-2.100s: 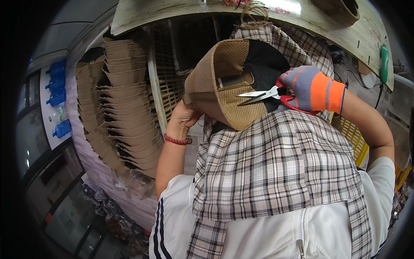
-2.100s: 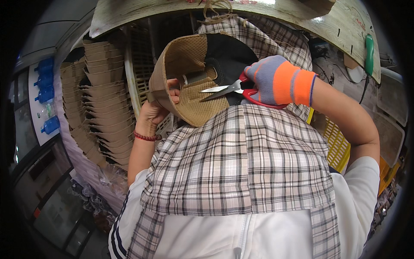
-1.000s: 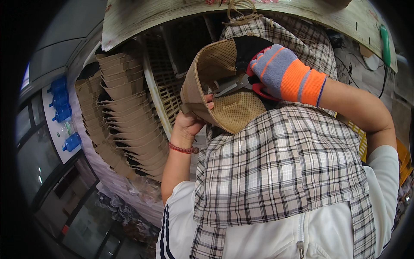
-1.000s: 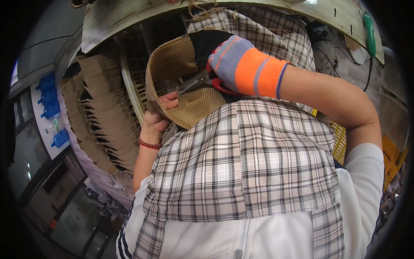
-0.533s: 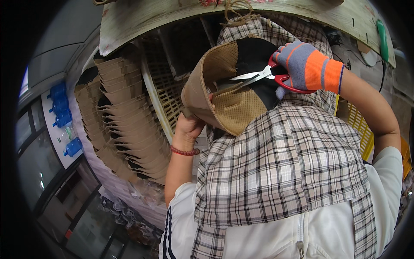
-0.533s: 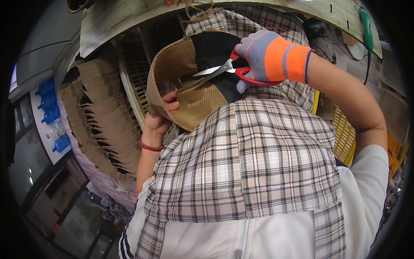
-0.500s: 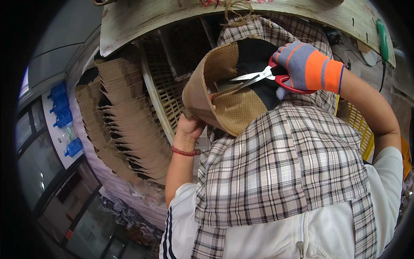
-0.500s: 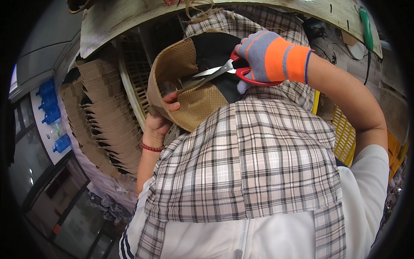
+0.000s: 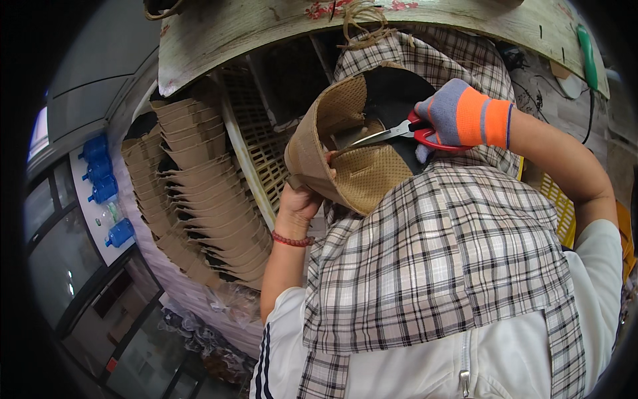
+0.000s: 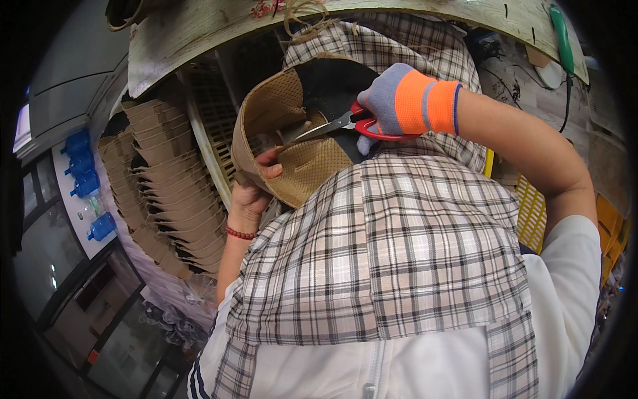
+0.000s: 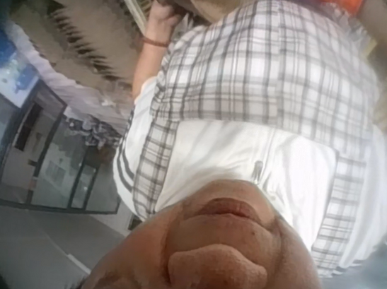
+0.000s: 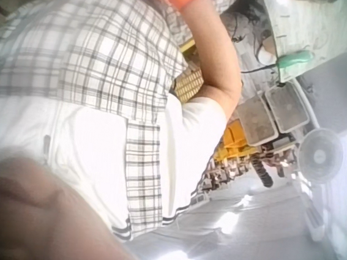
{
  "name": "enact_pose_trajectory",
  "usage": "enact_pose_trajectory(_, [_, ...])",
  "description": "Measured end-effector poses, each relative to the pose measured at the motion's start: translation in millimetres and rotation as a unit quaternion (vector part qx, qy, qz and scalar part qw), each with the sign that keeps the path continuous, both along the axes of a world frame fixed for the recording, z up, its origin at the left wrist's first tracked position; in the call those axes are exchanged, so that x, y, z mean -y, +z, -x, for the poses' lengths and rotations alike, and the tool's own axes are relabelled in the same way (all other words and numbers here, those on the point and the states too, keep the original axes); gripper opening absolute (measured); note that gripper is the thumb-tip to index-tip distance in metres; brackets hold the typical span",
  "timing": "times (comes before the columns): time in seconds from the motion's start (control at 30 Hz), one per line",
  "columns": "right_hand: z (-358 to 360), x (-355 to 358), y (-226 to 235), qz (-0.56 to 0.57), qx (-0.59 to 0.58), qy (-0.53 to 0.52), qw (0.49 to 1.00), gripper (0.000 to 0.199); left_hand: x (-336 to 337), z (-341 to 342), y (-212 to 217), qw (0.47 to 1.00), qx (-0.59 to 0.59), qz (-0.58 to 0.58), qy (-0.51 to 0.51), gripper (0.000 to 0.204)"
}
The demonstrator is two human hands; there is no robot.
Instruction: The person uses a green electric cutter to trim the edges of a beige shoe upper, then switches to red-handled scissors to trim the interior lining. The person repeatedly picks up and sets down shoe uppers on a work table while performing the trimming.
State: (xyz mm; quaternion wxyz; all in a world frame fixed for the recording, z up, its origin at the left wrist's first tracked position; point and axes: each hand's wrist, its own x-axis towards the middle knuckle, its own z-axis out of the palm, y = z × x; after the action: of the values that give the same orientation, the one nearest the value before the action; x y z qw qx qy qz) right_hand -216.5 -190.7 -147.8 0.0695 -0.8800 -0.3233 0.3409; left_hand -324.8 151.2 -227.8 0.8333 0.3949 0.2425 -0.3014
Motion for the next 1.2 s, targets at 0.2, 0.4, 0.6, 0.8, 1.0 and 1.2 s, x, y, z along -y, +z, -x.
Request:
enact_pose_trajectory(0.2, [5.1, 2.3, 13.0, -0.021, 0.036, -0.011, 0.999, 0.079, 1.9, -0.1, 2.3, 1.0, -0.02, -0.002, 0.024, 0.038])
enact_pose_trajectory(0.4, [1.6, -24.5, 22.8, -0.009, -0.018, -0.012, 1.0, 0.089, 3.2, -0.5, 0.0, 0.999, -0.042, 0.006, 0.026, 0.046])
enact_pose_trajectory(0.6, [-3.1, -40.8, 25.4, 0.041, -0.048, 0.019, 0.998, 0.086, 4.9, 0.6, 4.1, 0.997, -0.061, -0.014, 0.04, 0.047])
enact_pose_trajectory(0.8, [-2.4, -38.8, 26.5, 0.001, -0.029, 0.024, 0.999, 0.077, 3.8, -0.6, 0.7, 0.997, -0.069, -0.008, 0.043, 0.044])
enact_pose_trajectory(1.0, [-5.0, -41.4, 29.6, 0.023, -0.024, 0.031, 0.999, 0.049, 5.9, 0.4, 5.0, 0.997, -0.054, -0.047, 0.027, 0.035])
enact_pose_trajectory(1.2, [-28.9, -4.4, 32.8, 0.034, -0.142, -0.013, 0.989, 0.043, -5.5, -8.5, -10.8, 0.994, 0.097, 0.018, 0.035, 0.039])
